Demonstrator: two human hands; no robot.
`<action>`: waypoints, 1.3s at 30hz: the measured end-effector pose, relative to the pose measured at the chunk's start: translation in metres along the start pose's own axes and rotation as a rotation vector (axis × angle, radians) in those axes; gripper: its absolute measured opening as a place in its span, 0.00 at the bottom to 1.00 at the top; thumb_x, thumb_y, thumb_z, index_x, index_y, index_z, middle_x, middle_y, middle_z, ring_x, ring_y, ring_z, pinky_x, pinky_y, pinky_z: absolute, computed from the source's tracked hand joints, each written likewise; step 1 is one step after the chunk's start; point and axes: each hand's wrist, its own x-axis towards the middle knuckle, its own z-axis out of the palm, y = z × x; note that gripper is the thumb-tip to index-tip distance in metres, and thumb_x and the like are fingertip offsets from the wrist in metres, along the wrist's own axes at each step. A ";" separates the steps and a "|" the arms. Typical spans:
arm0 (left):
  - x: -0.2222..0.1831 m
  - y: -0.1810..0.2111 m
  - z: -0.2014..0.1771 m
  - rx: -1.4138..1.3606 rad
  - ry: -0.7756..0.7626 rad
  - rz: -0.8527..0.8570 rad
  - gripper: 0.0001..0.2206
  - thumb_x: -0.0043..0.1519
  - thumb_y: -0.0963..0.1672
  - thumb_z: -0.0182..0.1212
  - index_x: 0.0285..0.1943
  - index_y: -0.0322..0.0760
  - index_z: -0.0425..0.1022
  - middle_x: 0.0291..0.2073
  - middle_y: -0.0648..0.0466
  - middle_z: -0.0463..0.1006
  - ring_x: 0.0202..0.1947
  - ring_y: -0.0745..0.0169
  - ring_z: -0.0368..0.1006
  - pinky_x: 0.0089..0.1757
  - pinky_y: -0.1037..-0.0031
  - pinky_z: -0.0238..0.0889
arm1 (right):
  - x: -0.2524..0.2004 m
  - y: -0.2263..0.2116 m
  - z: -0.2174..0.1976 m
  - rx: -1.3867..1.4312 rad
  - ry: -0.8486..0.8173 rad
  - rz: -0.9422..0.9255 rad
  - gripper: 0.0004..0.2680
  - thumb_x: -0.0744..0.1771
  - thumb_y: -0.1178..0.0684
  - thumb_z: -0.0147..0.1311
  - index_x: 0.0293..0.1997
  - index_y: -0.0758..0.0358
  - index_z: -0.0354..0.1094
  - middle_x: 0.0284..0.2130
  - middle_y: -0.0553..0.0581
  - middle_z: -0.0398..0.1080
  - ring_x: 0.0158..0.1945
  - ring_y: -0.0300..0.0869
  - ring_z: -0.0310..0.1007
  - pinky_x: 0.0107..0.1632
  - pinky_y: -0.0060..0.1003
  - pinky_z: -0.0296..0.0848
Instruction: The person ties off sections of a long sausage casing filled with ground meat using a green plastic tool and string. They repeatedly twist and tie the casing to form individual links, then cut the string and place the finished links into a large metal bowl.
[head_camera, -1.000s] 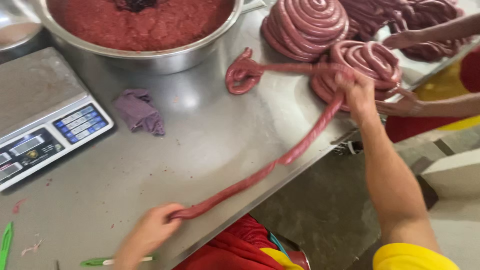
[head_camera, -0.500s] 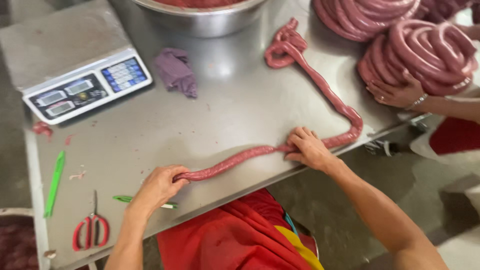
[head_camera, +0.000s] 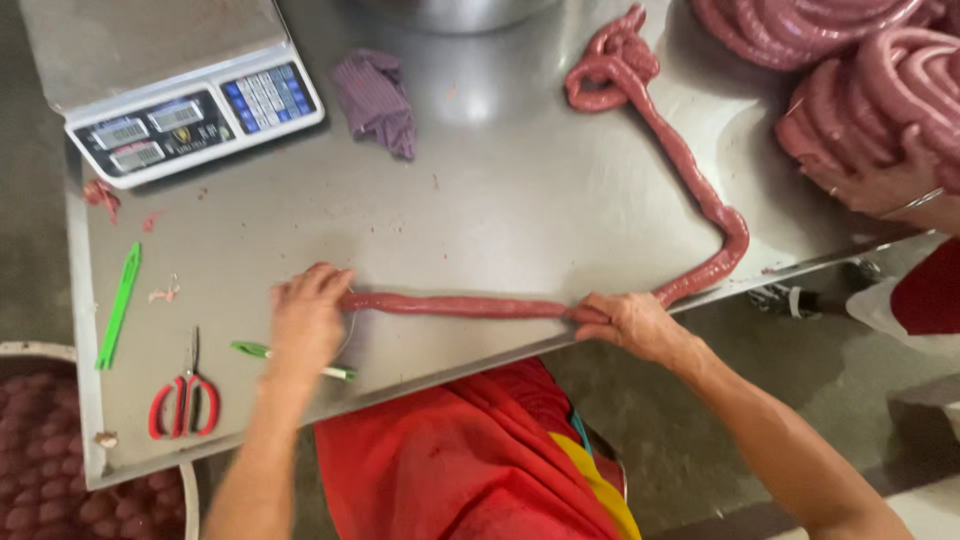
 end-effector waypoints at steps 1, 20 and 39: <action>-0.009 0.018 0.016 -0.297 0.014 -0.098 0.18 0.59 0.38 0.53 0.58 0.38 0.77 0.56 0.47 0.76 0.58 0.46 0.69 0.57 0.57 0.60 | 0.001 0.002 0.000 0.026 -0.027 0.077 0.15 0.63 0.40 0.62 0.48 0.56 0.72 0.34 0.60 0.79 0.41 0.57 0.77 0.41 0.48 0.73; -0.027 0.058 0.059 -2.260 0.162 -0.907 0.09 0.66 0.46 0.59 0.47 0.36 0.72 0.36 0.54 0.75 0.36 0.58 0.70 0.49 0.54 0.70 | -0.008 0.037 0.016 0.053 0.126 0.017 0.08 0.63 0.51 0.61 0.43 0.57 0.75 0.33 0.58 0.78 0.37 0.50 0.79 0.39 0.43 0.75; -0.046 -0.001 0.018 -1.940 0.191 -0.602 0.15 0.67 0.38 0.59 0.61 0.22 0.72 0.36 0.46 0.76 0.38 0.53 0.77 0.44 0.65 0.71 | 0.070 -0.132 0.087 0.106 0.108 -0.410 0.34 0.57 0.44 0.69 0.67 0.66 0.56 0.54 0.68 0.66 0.57 0.63 0.64 0.57 0.55 0.63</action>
